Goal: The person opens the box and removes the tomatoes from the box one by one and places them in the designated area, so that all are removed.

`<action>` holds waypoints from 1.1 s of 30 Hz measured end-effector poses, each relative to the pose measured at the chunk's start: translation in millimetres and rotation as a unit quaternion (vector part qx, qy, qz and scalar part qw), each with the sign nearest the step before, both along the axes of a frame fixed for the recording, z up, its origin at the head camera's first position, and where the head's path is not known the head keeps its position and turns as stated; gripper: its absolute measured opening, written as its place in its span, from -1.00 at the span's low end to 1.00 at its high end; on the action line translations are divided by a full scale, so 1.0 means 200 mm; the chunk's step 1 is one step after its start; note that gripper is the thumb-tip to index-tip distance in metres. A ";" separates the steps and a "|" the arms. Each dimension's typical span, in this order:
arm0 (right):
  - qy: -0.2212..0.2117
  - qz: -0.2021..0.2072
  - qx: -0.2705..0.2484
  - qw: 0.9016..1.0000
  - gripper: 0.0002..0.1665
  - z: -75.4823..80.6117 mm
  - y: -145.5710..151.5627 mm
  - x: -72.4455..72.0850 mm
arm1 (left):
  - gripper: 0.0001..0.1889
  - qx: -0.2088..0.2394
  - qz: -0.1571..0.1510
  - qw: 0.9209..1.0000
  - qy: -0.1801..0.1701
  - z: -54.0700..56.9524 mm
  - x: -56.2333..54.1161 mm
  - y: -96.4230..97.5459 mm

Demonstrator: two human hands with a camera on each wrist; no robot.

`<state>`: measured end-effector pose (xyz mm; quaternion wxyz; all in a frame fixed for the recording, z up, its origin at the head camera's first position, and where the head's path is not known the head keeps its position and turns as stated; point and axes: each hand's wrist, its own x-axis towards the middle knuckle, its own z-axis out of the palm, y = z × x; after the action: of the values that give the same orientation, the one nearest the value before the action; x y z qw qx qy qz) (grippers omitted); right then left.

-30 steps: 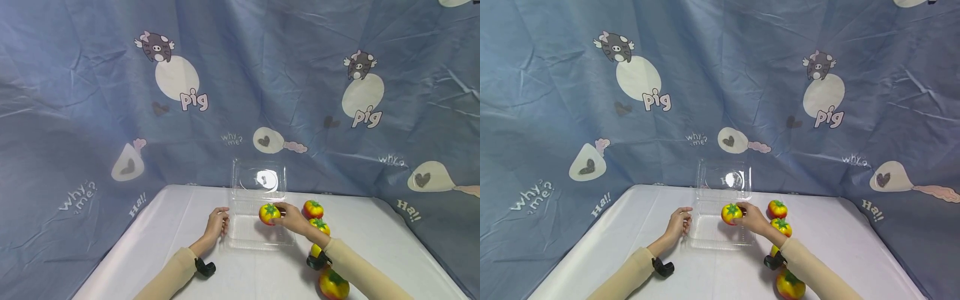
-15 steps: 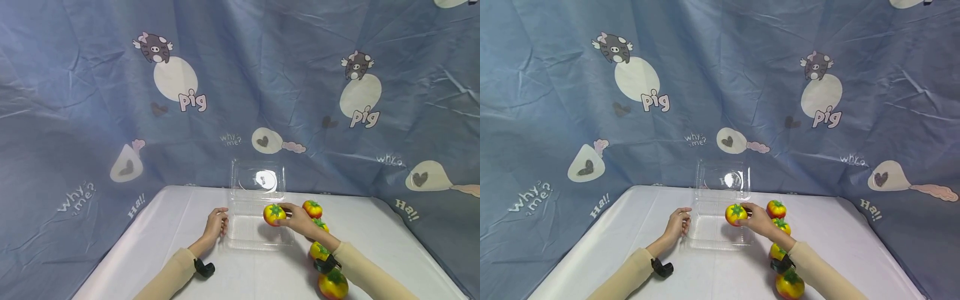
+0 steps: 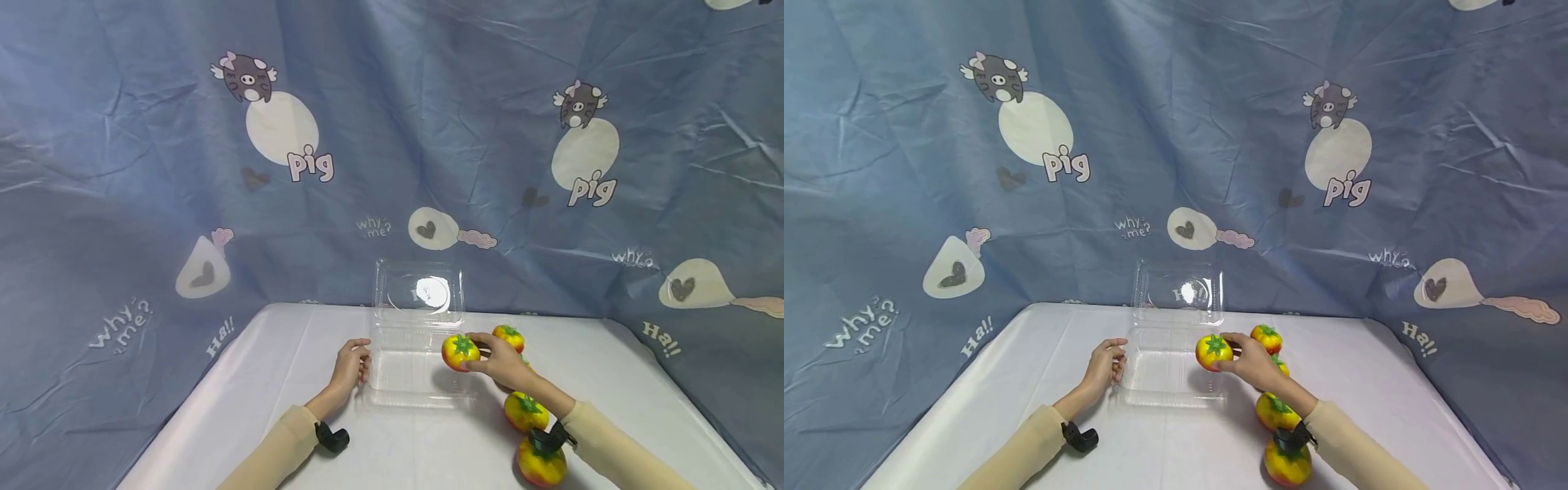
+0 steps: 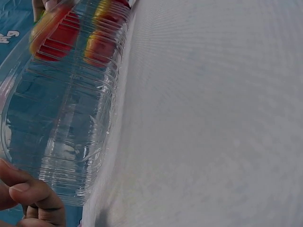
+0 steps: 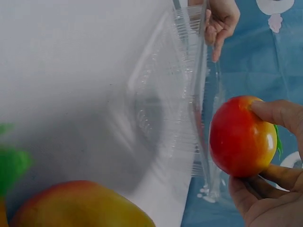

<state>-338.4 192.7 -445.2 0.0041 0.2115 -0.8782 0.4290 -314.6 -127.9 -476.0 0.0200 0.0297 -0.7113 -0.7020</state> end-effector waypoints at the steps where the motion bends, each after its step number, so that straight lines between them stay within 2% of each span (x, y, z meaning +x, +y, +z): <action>1: -0.001 -0.002 0.000 1.000 -0.21 0.00 0.00 0.00 | -0.63 0.000 0.000 1.000 0.001 0.00 0.00 0.00; 9: -0.001 -0.019 0.010 1.000 -0.19 0.06 0.04 0.03 | -0.64 -0.002 0.002 1.000 0.002 0.01 0.00 0.00; 16: 0.001 -0.042 0.044 0.998 -0.21 0.09 0.10 0.05 | -0.64 -0.004 -0.002 1.000 0.001 0.00 0.00 0.00; 24: 0.004 -0.053 0.037 0.998 -0.18 0.10 0.18 0.07 | -0.59 -0.004 0.001 1.000 0.003 -0.14 -0.11 -0.02; 27: 0.010 -0.054 0.042 0.998 -0.15 0.10 0.22 0.08 | -0.57 -0.001 0.005 1.000 0.004 -0.16 -0.12 -0.03; 33: 0.011 -0.058 0.038 0.998 -0.14 0.11 0.27 0.09 | -0.55 0.001 0.003 1.000 0.007 -0.17 -0.12 -0.02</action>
<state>-320.7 246.4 -424.0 0.0301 0.1648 -0.9046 0.3919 -338.6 -132.7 -510.2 0.0273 0.0273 -0.7103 -0.7028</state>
